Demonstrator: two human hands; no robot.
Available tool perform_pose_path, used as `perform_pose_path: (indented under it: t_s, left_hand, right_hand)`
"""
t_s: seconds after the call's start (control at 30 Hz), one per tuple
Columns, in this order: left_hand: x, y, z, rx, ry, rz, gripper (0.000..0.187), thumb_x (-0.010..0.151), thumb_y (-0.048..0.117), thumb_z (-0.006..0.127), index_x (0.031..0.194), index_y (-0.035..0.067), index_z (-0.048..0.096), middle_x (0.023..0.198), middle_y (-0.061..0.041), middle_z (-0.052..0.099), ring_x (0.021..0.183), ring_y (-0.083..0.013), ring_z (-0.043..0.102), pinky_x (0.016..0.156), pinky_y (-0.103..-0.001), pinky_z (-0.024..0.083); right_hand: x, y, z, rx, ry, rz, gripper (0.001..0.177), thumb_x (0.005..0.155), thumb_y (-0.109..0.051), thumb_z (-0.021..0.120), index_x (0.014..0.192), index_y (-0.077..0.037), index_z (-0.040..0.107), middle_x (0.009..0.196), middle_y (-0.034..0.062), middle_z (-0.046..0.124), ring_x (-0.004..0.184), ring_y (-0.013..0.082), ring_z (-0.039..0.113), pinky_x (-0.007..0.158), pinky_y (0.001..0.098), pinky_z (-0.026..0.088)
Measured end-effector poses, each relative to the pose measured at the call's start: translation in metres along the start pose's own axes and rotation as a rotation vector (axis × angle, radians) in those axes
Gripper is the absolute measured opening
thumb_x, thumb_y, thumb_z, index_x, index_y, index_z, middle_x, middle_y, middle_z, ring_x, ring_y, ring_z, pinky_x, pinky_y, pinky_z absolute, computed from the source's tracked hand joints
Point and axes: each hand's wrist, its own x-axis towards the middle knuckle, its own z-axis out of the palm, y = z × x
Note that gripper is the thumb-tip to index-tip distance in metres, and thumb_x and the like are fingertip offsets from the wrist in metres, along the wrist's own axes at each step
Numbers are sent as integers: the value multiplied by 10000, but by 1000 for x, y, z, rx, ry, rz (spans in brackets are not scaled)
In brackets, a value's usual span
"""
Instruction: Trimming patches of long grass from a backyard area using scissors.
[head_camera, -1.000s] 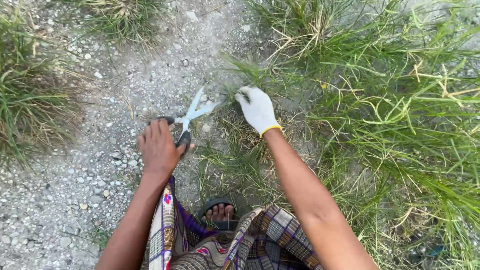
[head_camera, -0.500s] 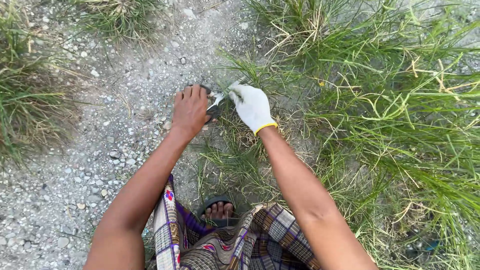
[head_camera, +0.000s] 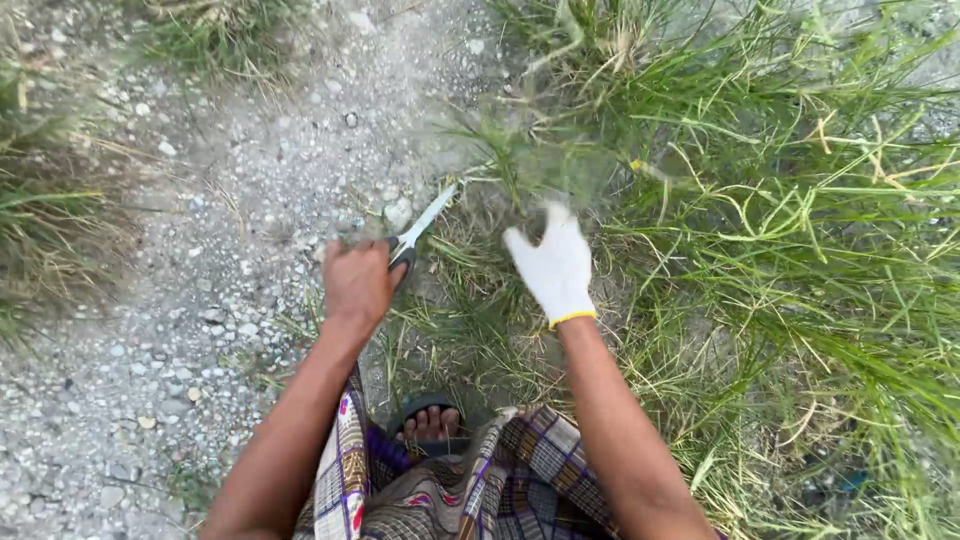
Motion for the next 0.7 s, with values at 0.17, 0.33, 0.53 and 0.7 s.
perform_pose_path:
  t_s: [0.17,0.33,0.53,0.7]
  left_hand:
    - [9,21,-17,87,-91,-104,465,810,430,813,1028,33,704,932,-158,738,753,-301,708,926,-454,426]
    - [12,8,-32,-21,-24,-89,393,810,372,826,1001,51,704,944,-111,731,817,-283,699,912,-455,409]
    - [23,-6,-29,68,263,15,934,524,555,860,1211,-31,621,1144,-161,663,1004,-286,632,877,-494,368]
    - [9,45,-61,-113,-151,50,789,687,478,889,1282,67,572,1151,-110,592,1082,-276,543,930,-475,363]
  right_hand:
    - [69,58,49,-192,393,-325,723,786,-467,770,1235,64,576,1115,325,683,1019,437,663,887,478,519]
    - [90,47,41,-93,-55,-131,519,869,-416,722,1130,29,667,1124,286,705,1079,416,663,984,471,508]
    - [62,82,18,194,159,0,374,993,-339,630,1113,1,735,1068,228,738,989,369,718,879,403,545]
    - [55,122,39,762,100,9,266,975,-195,710,1131,19,738,1052,46,783,920,143,689,865,297,543]
